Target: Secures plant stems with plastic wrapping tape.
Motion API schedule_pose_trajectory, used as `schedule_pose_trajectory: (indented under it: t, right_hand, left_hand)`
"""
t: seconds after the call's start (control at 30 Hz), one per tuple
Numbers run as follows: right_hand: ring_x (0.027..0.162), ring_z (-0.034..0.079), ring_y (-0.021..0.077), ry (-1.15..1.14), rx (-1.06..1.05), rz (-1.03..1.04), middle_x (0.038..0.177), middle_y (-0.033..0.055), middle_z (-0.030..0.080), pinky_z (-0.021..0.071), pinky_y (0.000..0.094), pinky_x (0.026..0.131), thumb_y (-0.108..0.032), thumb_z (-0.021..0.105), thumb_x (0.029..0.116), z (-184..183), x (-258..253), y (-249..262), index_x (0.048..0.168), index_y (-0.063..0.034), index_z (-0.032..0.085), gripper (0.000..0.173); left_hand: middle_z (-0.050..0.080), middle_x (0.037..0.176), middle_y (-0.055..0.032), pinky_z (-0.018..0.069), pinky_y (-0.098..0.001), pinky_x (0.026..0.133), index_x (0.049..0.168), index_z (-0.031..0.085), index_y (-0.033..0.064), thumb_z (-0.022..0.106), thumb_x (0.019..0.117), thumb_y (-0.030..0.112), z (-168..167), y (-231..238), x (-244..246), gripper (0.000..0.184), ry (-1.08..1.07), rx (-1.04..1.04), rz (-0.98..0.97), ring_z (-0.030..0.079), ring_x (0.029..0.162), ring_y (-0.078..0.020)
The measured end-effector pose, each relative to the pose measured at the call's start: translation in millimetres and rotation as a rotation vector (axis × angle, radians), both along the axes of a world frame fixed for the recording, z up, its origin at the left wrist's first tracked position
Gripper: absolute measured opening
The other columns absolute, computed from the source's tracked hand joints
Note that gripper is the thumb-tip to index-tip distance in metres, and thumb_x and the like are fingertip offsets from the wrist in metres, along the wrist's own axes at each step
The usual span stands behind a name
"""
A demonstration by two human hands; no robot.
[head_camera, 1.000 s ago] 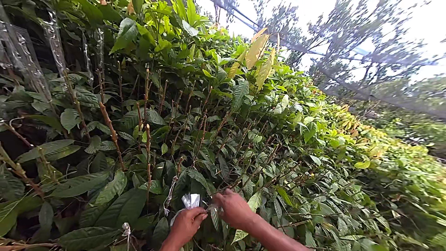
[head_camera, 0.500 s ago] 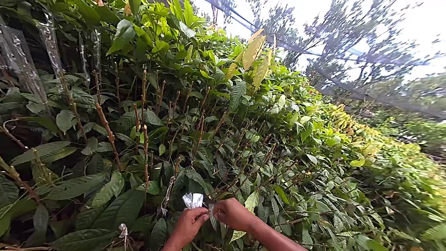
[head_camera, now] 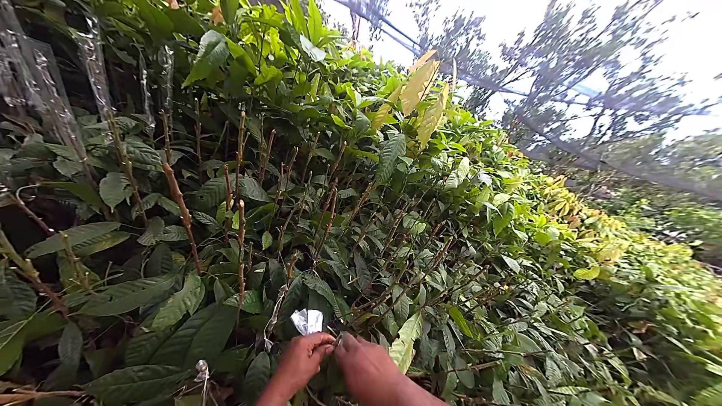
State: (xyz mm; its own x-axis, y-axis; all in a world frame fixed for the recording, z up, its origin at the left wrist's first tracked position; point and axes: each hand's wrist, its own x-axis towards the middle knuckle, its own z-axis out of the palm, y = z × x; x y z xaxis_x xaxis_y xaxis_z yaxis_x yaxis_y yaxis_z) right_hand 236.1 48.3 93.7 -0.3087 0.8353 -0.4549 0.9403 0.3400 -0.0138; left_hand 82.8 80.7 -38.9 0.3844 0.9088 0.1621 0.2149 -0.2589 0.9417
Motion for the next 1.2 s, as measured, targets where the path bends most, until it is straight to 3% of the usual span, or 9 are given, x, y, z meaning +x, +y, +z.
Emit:
schedule_pose_trajectory:
  t: [0.1, 0.23, 0.47, 0.6, 0.73, 0.8, 0.9, 1.07, 1.2]
  right_hand:
    - [0.117, 0.061, 0.0452, -0.004, 0.07, 0.077, 0.132, 0.0245, 0.058, 0.0547, 0.062, 0.086, -0.008, 0.051, 0.1016, 8, -8, 18, 0.123, -0.0015, 0.066, 0.027]
    - [0.119, 0.065, 0.0369, 0.292, -0.005, -0.037, 0.123, 0.0199, 0.069, 0.0486, 0.0581, 0.104, -0.024, 0.051, 0.1077, -40, 32, 57, 0.12, -0.0042, 0.072, 0.032]
    - [0.105, 0.07, 0.0428, 0.302, -0.053, 0.263, 0.115, 0.0225, 0.072, 0.0542, 0.064, 0.089, -0.009, 0.049, 0.1051, -49, -16, -16, 0.116, 0.0001, 0.071, 0.027]
    - [0.108, 0.068, 0.0448, 0.192, -0.117, 0.266, 0.117, 0.0239, 0.07, 0.0529, 0.067, 0.091, -0.01, 0.052, 0.104, -11, -31, -5, 0.123, -0.0028, 0.066, 0.025]
    - [0.102, 0.066, 0.0236, 0.646, 0.075, -0.233, 0.108, 0.0113, 0.07, 0.0532, 0.0452, 0.095, -0.025, 0.062, 0.1022, -26, 19, 57, 0.112, -0.0056, 0.076, 0.026]
    - [0.077, 0.06, 0.0117, 0.923, -0.199, -0.433, 0.088, 0.0044, 0.066, 0.0514, 0.0321, 0.072, -0.022, 0.064, 0.1019, -47, 29, 52, 0.105, -0.0013, 0.072, 0.022]
    - [0.08, 0.061, 0.0084, 1.09, -0.337, -0.439, 0.092, 0.0013, 0.065, 0.0531, 0.028, 0.075, -0.017, 0.062, 0.1013, -65, 32, 37, 0.107, -0.0019, 0.067, 0.017]
    - [0.092, 0.066, 0.0204, 0.912, 0.202, -0.504, 0.103, 0.0113, 0.067, 0.0554, 0.0396, 0.086, -0.016, 0.067, 0.0959, -73, 16, 29, 0.108, -0.0028, 0.071, 0.018]
    - [0.091, 0.073, 0.0277, 0.515, 0.718, 0.134, 0.097, 0.0109, 0.073, 0.0598, 0.046, 0.078, -0.014, 0.067, 0.0927, -88, 23, 21, 0.102, -0.0077, 0.076, 0.015]
  left_hand:
    - [0.074, 0.089, -0.0095, 0.0589, -0.0354, 0.072, 0.106, 0.075, 0.0011, 0.062, 0.0978, 0.012, -5, -7, 10, 0.019, -0.05, 0.048, -0.045, 0.068, 0.071, -0.0144]
    - [0.073, 0.092, -0.0048, 0.0604, -0.0277, 0.065, 0.106, 0.073, 0.0011, 0.07, 0.0954, 0.013, -6, -7, 2, 0.017, -0.251, -0.153, 0.031, 0.068, 0.066, -0.0092]
    - [0.07, 0.079, -0.0021, 0.0503, -0.0226, 0.053, 0.103, 0.072, 0.0012, 0.071, 0.0943, 0.013, -9, 4, 9, 0.015, -0.37, -0.232, 0.292, 0.057, 0.053, -0.0056]
    - [0.074, 0.094, -0.0029, 0.0584, -0.0285, 0.08, 0.105, 0.074, 0.0033, 0.068, 0.0934, 0.018, -10, -3, 8, 0.02, -0.21, -0.019, 0.172, 0.069, 0.081, -0.0062]
    - [0.073, 0.098, -0.0046, 0.0589, -0.0276, 0.071, 0.134, 0.06, 0.0006, 0.073, 0.091, 0.011, -18, -7, 7, 0.046, -0.378, -0.072, 0.106, 0.068, 0.076, -0.0092]
    - [0.074, 0.097, -0.0022, 0.0573, -0.0223, 0.067, 0.125, 0.067, 0.0, 0.072, 0.0906, 0.007, -21, -8, 5, 0.035, -0.453, -0.056, 0.147, 0.066, 0.072, -0.0038]
    - [0.073, 0.086, 0.0013, 0.051, -0.0168, 0.055, 0.104, 0.073, 0.0004, 0.069, 0.0917, 0.006, -26, -7, 7, 0.014, -0.502, -0.023, 0.219, 0.058, 0.057, 0.0013]
    - [0.068, 0.08, 0.0026, 0.0479, -0.0182, 0.053, 0.102, 0.072, 0.0031, 0.069, 0.0944, 0.012, -18, -7, 11, 0.013, -0.471, -0.172, 0.195, 0.054, 0.055, -0.0014]
    - [0.069, 0.077, 0.0009, 0.0496, -0.0198, 0.054, 0.096, 0.072, 0.0026, 0.071, 0.0914, 0.009, -16, -4, 10, 0.008, -0.518, -0.27, 0.193, 0.057, 0.056, -0.004]
